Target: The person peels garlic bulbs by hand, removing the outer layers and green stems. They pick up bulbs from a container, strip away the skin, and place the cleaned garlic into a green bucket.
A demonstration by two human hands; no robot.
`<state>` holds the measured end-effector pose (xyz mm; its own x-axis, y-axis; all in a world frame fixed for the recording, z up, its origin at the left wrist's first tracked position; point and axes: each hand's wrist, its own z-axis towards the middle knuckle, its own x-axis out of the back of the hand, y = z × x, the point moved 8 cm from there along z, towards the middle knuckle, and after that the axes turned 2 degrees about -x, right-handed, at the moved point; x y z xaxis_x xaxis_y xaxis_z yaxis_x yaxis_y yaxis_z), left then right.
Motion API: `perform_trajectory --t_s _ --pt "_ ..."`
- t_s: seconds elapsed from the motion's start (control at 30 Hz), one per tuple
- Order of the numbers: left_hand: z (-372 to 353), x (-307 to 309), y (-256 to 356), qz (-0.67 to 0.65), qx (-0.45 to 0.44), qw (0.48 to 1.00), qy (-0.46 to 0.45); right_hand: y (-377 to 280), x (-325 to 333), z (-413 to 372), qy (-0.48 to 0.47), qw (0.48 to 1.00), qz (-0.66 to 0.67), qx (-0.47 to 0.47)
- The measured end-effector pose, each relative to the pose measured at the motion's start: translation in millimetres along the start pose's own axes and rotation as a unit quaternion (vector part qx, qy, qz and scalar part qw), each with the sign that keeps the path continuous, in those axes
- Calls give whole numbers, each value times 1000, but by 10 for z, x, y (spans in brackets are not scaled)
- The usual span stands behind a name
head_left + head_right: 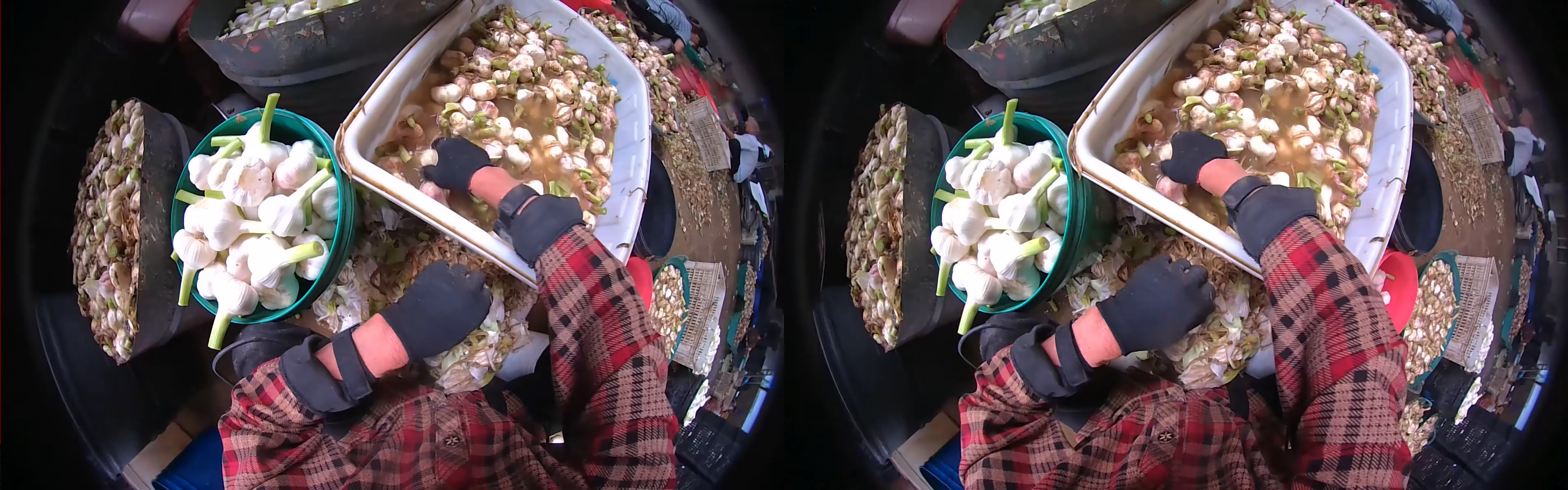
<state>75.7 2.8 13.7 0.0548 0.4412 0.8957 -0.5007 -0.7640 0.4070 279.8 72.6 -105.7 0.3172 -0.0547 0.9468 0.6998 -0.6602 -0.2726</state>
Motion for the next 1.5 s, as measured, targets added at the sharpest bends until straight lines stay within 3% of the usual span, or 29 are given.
perform_trajectory --t_s 0.07,0.13,0.17,0.2,0.27,0.3,0.33,0.4,0.47,0.53,0.6,0.63,0.67,0.73,0.77,0.83,0.9,0.97,1.03,1.23,1.37,1.47,1.5 --pt "49 113 -51 -17 23 1000 5 20 -68 3 -84 996 -17 -7" --pt "41 349 -204 -100 109 984 103 76 126 -133 -75 997 17 -20" --pt "-3 452 -279 -136 113 963 202 116 313 -201 -7 997 78 -16" --pt "14 464 -297 -136 113 963 204 118 536 -303 61 988 139 -12" --pt "-124 412 -670 -360 293 839 285 39 933 -602 131 965 225 16" --pt "-152 355 -786 -489 321 746 318 -82 1144 -778 172 952 242 68" --pt "-137 438 -814 -487 319 748 317 -211 1300 -960 174 945 265 73" --pt "-172 293 -837 -704 390 523 280 -477 1503 -1299 221 930 267 123" --pt "-157 316 -836 -713 372 531 267 -663 1534 -1558 244 918 281 139" --pt "-165 284 -861 -672 349 603 252 -745 1499 -1729 264 914 259 166" --pt "-161 303 -844 -664 329 606 289 -709 1427 -1801 238 883 378 143" --pt "-169 348 -840 -658 308 604 328 -639 1376 -1820 229 830 499 103" --pt "-160 335 -818 -659 308 605 325 -637 1377 -1841 231 829 499 101" --pt "-162 451 -789 -577 284 674 365 -494 1393 -1901 284 853 438 11" --pt "-158 411 -801 -578 283 675 361 -519 1439 -1924 315 862 398 6" --pt "-160 567 -764 -399 222 800 390 -595 1478 -1960 336 883 325 27" --pt "-149 531 -739 -420 240 793 370 -730 1539 -2019 391 895 201 78" --pt "-148 442 -763 -440 257 785 352 -705 1488 -2030 394 897 190 67" --pt "-160 439 -771 -355 223 827 374 -692 1478 -2050 397 899 179 56" --pt "-138 547 -649 -247 184 877 370 -754 1426 -2102 386 919 72 31" --pt "-90 504 -634 -279 170 876 355 -654 1394 -2116 392 915 94 28" --pt "-117 445 -667 -339 184 851 357 -501 1330 -2151 376 908 186 5" --pt "-98 398 -684 -409 207 829 320 -432 1324 -2139 349 904 248 -13"
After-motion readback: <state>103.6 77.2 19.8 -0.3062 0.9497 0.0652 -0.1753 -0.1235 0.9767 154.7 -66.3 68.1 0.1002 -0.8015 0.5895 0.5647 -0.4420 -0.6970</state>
